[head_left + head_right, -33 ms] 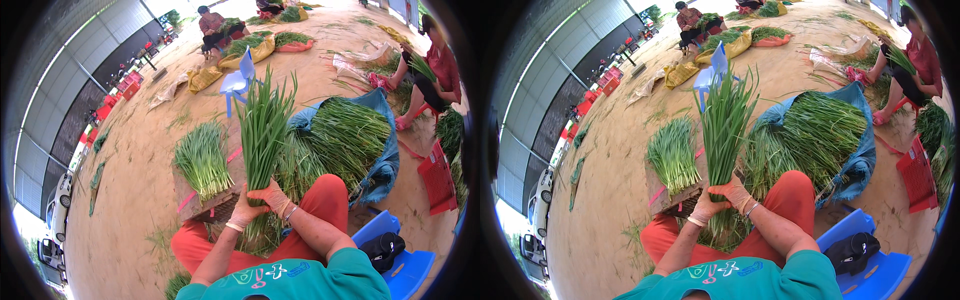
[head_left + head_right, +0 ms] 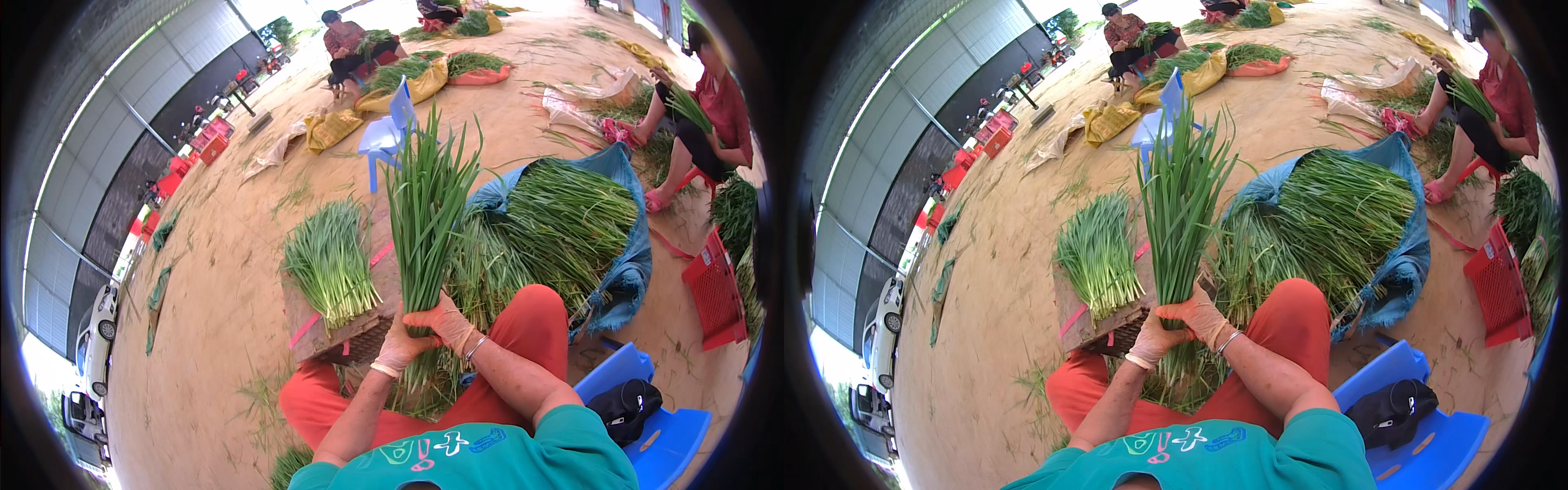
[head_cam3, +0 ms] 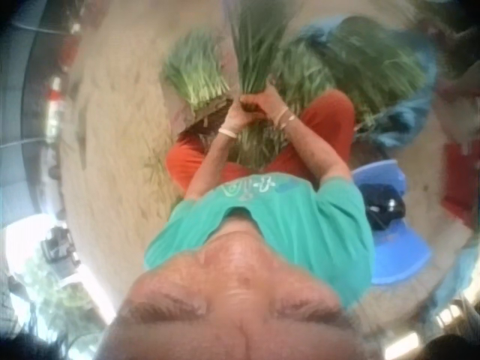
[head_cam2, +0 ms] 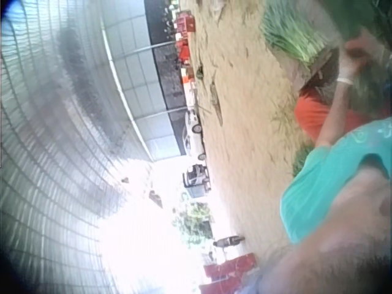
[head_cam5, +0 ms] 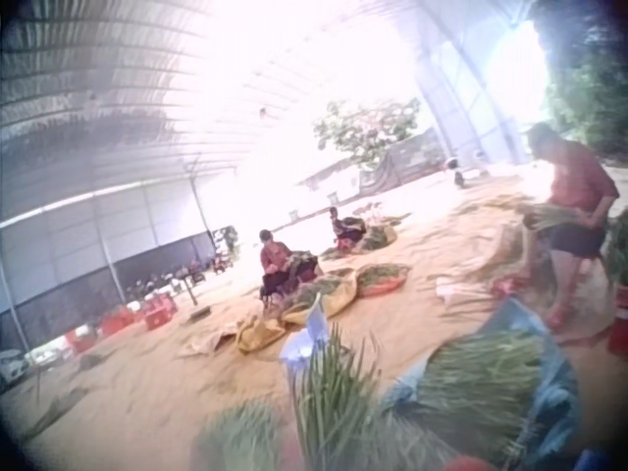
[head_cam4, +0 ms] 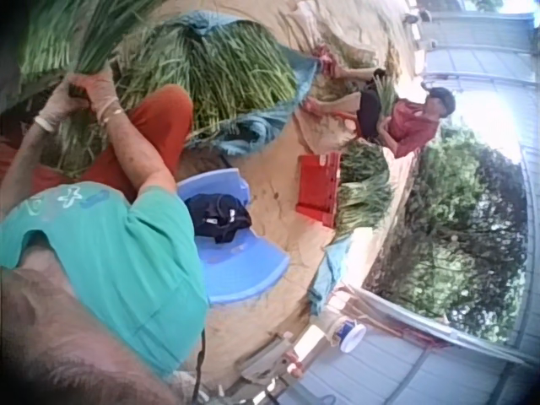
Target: The person sorts through a pile of green leaves by hand, removes individual stems, gathers the remaining leaves into a bundle, and ties the bundle with a thin red strip.
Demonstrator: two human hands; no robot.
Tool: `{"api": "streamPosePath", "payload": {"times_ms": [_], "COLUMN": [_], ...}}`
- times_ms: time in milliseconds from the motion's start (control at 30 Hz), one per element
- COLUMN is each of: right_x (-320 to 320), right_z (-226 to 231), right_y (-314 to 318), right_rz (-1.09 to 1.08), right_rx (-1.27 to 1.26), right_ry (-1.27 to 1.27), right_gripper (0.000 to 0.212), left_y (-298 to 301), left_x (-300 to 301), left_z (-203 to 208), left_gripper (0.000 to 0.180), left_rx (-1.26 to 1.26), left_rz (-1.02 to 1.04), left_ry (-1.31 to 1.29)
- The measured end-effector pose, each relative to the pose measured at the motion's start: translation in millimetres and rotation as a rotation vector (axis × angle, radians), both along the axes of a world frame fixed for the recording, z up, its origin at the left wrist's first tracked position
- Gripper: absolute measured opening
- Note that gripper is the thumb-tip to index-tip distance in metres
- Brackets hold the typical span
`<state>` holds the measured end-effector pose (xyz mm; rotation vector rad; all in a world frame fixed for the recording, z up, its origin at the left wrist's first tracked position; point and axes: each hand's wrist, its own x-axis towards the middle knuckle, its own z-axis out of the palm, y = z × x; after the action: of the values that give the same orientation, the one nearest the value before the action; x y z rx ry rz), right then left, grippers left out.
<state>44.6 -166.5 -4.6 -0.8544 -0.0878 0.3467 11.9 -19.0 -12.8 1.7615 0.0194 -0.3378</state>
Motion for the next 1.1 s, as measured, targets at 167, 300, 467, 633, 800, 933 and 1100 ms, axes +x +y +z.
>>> {"api": "streamPosePath", "payload": {"times_ms": [167, 300, 467, 633, 800, 933, 1100], "right_x": [1.9, 2.1, -2.3, -6.7, -9.0, -1.2, -3.8], "right_z": [-10.2, -11.8, -10.7, -14.8, -21.9, -25.5, -16.1], "right_y": [-11.1, -12.2, 3.0, 8.3, 14.1, 6.1, 9.7], "right_rz": [0.104, 0.293, 0.181, 0.185, 0.158, 0.354, 0.427], "right_rx": [0.002, 0.081, 0.155, 0.126, 0.051, 0.112, 0.147], "right_ry": [-0.05, 0.082, 0.172, 0.137, 0.157, 0.263, 0.239], "right_gripper": [0.052, 0.05, 0.05, 0.055, 0.059, 0.051, 0.044], "left_y": [-4.3, 21.3, 33.4, 5.3, 4.4, 1.4, 13.6], "left_x": [-8.3, -19.1, -26.5, -27.6, -31.8, -39.3, -48.2], "left_z": [8.3, -2.9, -2.5, 10.0, -19.5, -21.0, 1.1], "left_gripper": [0.045, 0.039, 0.046, 0.082, 0.07, 0.057, 0.036], "left_rx": [-0.156, -0.492, -0.689, -0.362, -0.139, -0.32, -0.712], "left_rz": [0.013, 0.177, 0.228, 0.176, 0.213, 0.297, 0.423], "left_ry": [0.121, 0.243, 0.193, -0.012, 0.037, 0.038, 0.169]}}
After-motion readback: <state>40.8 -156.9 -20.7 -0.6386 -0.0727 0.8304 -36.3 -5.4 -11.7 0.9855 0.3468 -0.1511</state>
